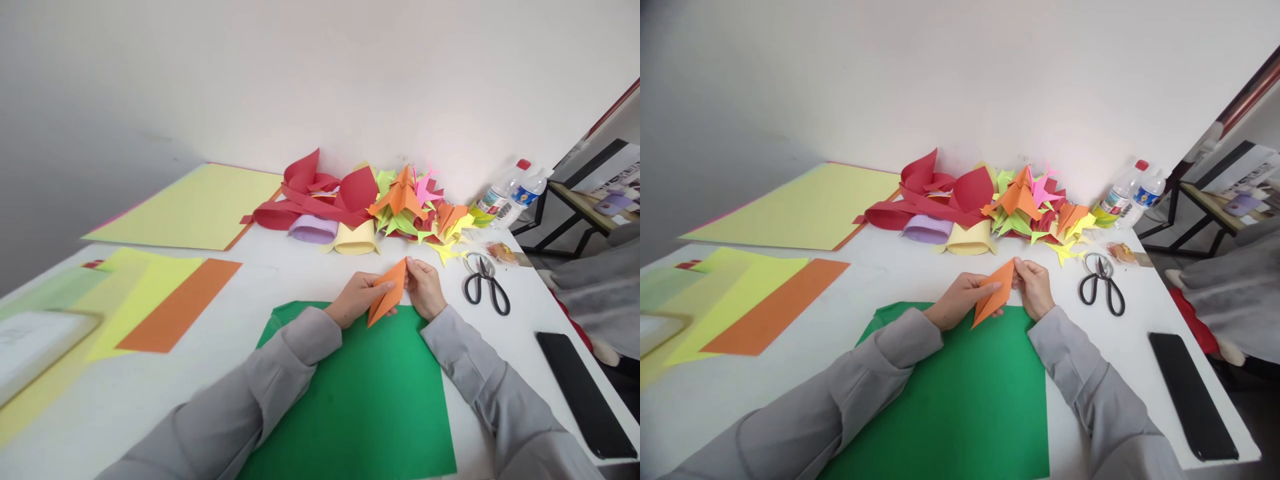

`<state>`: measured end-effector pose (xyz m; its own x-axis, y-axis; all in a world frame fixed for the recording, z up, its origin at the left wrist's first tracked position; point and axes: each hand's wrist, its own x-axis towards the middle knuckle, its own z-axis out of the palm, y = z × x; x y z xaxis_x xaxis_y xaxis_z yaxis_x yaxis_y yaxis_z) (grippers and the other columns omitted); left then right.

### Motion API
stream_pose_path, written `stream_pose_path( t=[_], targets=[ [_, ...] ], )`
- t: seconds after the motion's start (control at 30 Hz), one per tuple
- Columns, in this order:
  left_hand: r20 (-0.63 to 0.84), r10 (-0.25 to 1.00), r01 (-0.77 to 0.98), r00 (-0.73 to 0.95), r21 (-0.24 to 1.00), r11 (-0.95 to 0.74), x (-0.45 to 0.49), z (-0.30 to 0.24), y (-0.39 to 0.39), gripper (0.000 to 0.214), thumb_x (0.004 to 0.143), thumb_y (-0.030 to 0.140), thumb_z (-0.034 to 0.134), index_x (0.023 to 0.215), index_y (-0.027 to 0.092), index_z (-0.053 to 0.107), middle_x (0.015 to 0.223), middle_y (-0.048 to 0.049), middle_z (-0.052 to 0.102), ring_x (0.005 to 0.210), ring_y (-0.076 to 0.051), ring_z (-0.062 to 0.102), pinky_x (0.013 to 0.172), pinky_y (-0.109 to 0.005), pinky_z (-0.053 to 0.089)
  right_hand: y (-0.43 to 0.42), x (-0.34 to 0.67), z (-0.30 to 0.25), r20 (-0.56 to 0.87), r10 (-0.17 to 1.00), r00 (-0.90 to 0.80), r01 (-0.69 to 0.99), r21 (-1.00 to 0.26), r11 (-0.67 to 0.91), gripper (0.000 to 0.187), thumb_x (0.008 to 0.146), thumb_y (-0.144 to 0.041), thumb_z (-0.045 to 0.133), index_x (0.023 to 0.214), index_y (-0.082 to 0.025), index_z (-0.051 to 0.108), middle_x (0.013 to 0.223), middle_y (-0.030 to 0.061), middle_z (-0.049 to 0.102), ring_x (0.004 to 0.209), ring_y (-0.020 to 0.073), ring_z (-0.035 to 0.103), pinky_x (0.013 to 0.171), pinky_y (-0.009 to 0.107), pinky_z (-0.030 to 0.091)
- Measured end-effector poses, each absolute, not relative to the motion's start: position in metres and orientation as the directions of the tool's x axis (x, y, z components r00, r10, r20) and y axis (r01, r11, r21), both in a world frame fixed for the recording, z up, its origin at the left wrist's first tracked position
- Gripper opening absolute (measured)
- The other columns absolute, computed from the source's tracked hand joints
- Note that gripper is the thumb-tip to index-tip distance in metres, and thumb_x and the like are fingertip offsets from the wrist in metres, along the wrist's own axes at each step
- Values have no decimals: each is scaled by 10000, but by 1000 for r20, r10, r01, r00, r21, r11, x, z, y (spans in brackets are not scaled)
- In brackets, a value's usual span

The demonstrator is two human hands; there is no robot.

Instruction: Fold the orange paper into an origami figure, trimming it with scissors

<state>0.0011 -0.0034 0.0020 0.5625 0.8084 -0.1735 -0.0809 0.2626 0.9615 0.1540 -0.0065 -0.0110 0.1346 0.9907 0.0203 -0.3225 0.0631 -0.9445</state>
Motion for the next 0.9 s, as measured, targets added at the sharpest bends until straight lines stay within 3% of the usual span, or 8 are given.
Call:
stream_pose_path(
  t=[0.17, 0.4, 0.57, 0.77, 0.9],
  targets=[
    [-146, 858, -114, 493, 966, 230, 2, 1, -3, 389, 692, 483, 652, 716, 95, 648, 563, -70, 682, 489, -171, 624, 521, -282, 515, -11, 151, -11, 17, 1000, -12, -210, -978, 14, 277, 648, -408, 741, 598, -183, 588, 463, -31, 556, 403, 111, 464, 428, 253, 345],
    [-143, 835, -48, 531, 979, 198, 2, 0, -4, 316, 703, 428, 652, 697, 112, 652, 523, -36, 657, 500, -187, 637, 494, -278, 510, -7, 152, -11, 34, 986, 161, -248, -966, 74, 315, 656, -393, 739, 509, -171, 572, 444, -47, 483, 419, 70, 393, 444, 228, 315],
    [-157, 829, -31, 537, 978, 206, 1, 1, -5, 300, 710, 410, 651, 663, 114, 641, 502, -32, 647, 491, -182, 636, 482, -266, 503, -5, 154, -10, 15, 988, 151, -302, -952, 60, 317, 641, -414, 744, 520, -175, 574, 453, -45, 490, 426, 73, 401, 453, 231, 328],
    [-137, 888, -158, 440, 961, 226, 3, -2, -2, 357, 703, 451, 660, 729, 95, 647, 532, -48, 668, 471, -162, 621, 493, -262, 510, -12, 151, -10, 21, 999, -30, -187, -982, 15, 250, 628, -393, 755, 609, -183, 621, 495, -22, 587, 430, 116, 497, 464, 261, 364],
    [-134, 923, -246, 360, 941, 232, 4, -5, 0, 380, 667, 458, 691, 763, 94, 642, 539, -43, 668, 494, -169, 630, 520, -281, 529, -13, 147, -9, 36, 999, -9, -149, -988, 35, 254, 616, -394, 759, 602, -181, 621, 498, -26, 591, 435, 114, 495, 472, 263, 369]
  ],
)
